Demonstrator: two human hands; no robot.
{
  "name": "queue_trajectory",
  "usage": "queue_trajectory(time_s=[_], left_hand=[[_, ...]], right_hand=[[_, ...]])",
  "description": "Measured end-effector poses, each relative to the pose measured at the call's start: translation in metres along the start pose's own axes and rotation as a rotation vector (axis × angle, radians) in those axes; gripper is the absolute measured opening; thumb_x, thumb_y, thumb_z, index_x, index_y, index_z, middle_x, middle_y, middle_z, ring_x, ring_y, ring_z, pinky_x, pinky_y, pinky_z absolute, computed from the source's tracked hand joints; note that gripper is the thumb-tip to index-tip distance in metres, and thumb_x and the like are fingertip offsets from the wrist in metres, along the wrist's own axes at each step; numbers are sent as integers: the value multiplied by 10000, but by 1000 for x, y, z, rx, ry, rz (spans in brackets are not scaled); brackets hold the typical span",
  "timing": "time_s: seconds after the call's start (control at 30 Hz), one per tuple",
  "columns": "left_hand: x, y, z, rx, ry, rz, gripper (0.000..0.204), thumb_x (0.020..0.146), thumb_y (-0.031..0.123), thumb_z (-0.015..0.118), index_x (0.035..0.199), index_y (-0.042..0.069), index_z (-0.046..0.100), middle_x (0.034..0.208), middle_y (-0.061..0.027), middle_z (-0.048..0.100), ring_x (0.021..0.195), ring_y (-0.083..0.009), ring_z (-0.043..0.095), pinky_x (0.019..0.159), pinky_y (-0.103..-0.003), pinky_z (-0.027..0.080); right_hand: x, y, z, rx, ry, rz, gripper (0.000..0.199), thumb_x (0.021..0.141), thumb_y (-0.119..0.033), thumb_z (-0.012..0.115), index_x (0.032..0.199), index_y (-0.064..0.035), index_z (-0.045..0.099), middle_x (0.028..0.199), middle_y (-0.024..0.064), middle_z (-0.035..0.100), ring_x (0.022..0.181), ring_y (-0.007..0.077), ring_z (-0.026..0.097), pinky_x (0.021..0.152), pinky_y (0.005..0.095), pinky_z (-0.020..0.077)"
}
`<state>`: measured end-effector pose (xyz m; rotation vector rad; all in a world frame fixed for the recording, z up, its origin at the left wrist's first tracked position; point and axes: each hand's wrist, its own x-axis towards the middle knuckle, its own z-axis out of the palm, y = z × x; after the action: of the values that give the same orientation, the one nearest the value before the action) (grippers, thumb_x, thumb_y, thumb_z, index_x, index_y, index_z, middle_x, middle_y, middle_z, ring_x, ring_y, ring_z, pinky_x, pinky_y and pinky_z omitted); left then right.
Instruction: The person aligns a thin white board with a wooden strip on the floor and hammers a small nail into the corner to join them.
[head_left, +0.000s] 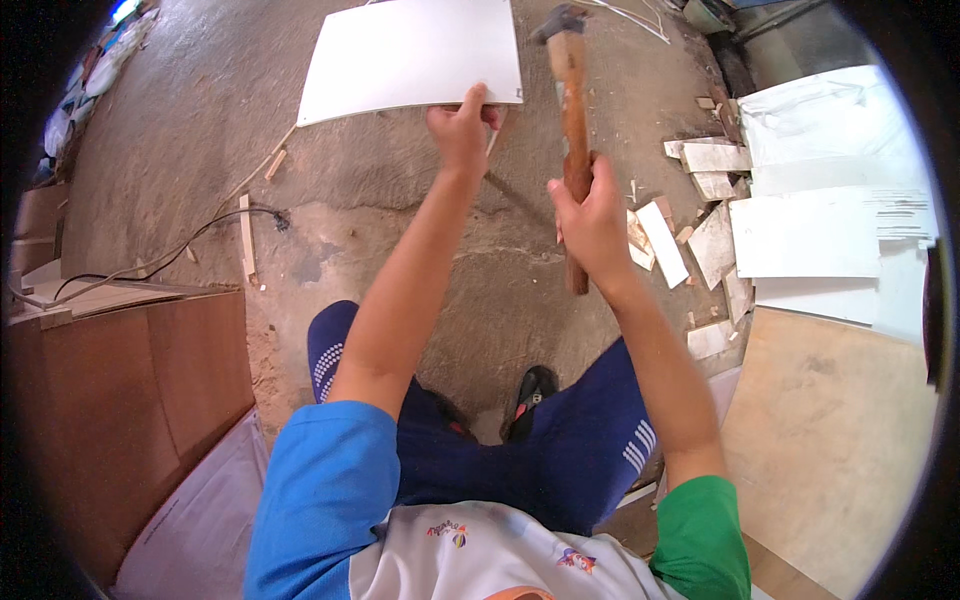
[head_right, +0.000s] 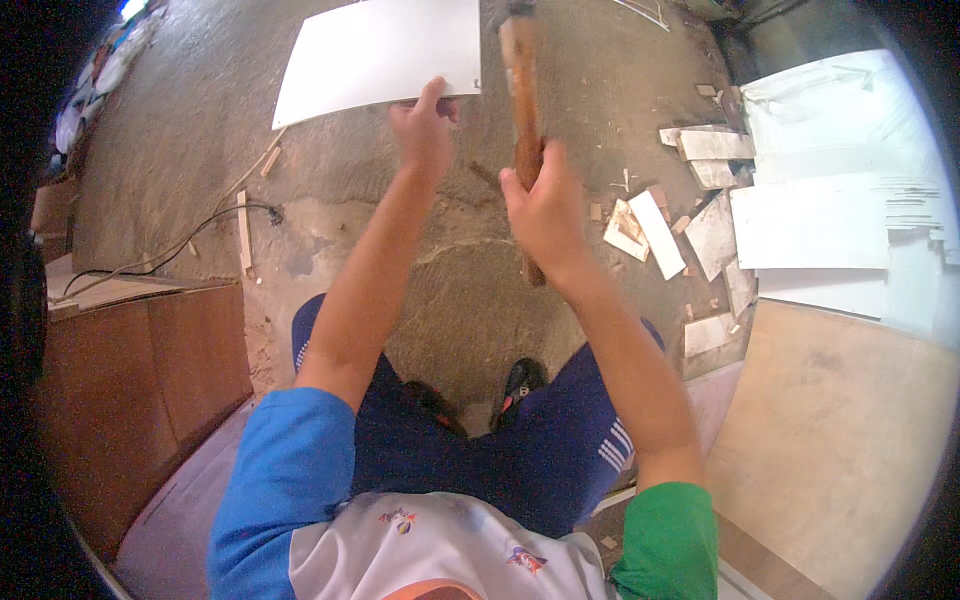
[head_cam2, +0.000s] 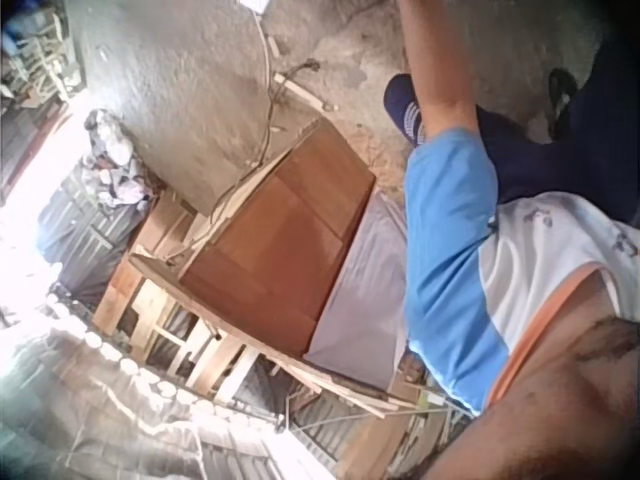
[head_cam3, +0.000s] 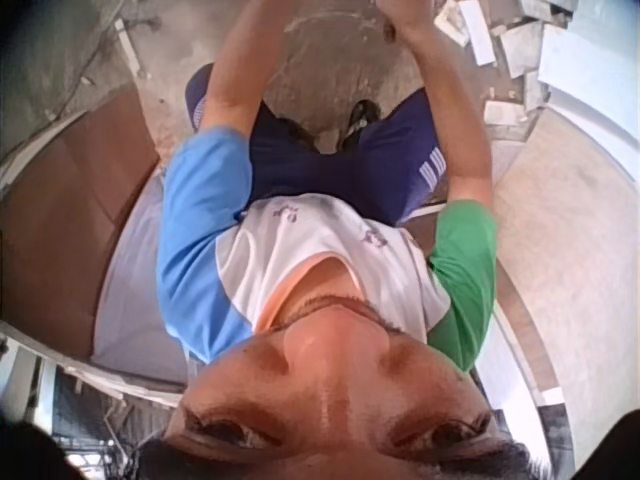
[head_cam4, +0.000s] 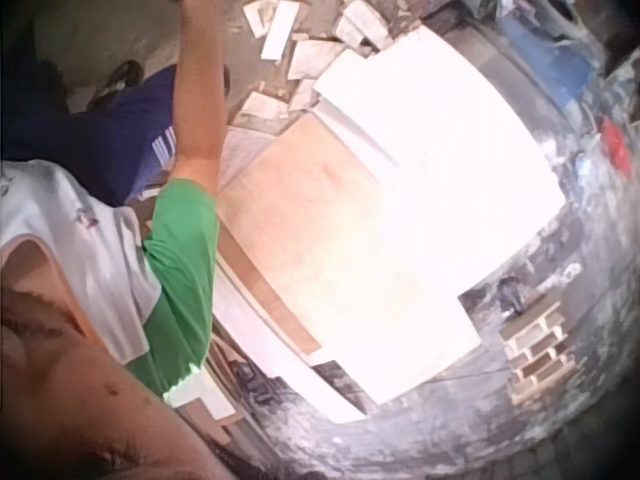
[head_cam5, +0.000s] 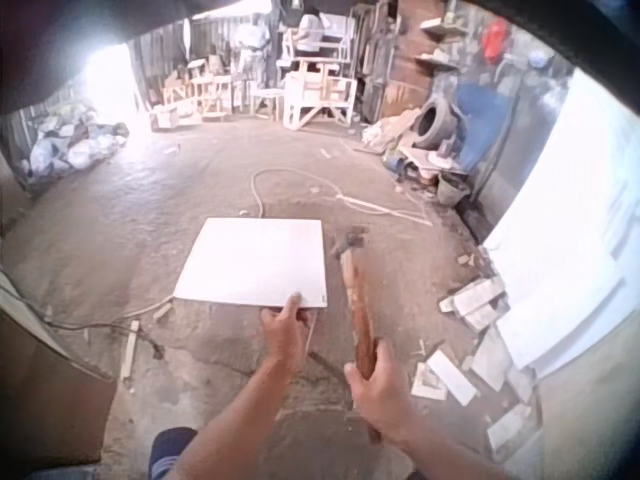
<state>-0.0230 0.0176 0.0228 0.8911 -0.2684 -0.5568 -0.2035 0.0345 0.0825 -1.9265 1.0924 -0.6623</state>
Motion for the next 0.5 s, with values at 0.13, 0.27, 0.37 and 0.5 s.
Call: queue_trajectory(time_s=[0.13, 0.27, 0.37, 0.5], left_hand=[[0, 8, -4, -25, -53, -3, 100, 832, 61, 621, 860, -17, 566, 723, -89, 600, 507, -142, 538, 433, -282, 415], [1, 8, -1, -51, -87, 4, 100, 829, 58, 624, 875, -12, 569, 714, -82, 596, 523, -141, 541, 439, -282, 420], [1, 6, -4, -36, -108, 2, 101, 834, 58, 622, 883, -12, 567, 688, -79, 590, 508, -139, 541, 424, -282, 426], [-12, 11, -2, -4, -67, -24, 96, 835, 69, 630, 859, -9, 580, 681, -75, 590, 504, -135, 538, 424, -280, 426]], right_hand=[[-29, -21, -23, -106, -8, -145, 436, 815, -135, 625, 1143, 66, 420, 802, 273, 587, 786, 445, 614, 652, 460, 471], [-42, -25, -37, -98, -90, -33, 462, 813, -119, 617, 1178, 69, 407, 819, 279, 592, 790, 452, 606, 647, 462, 467], [-45, -36, -40, -95, -136, -10, 471, 813, -112, 611, 1192, 73, 399, 811, 283, 594, 794, 460, 601, 653, 467, 468], [-49, -32, -40, -142, -125, -106, 478, 813, -115, 611, 1196, 73, 395, 809, 299, 592, 808, 467, 600, 667, 477, 469]])
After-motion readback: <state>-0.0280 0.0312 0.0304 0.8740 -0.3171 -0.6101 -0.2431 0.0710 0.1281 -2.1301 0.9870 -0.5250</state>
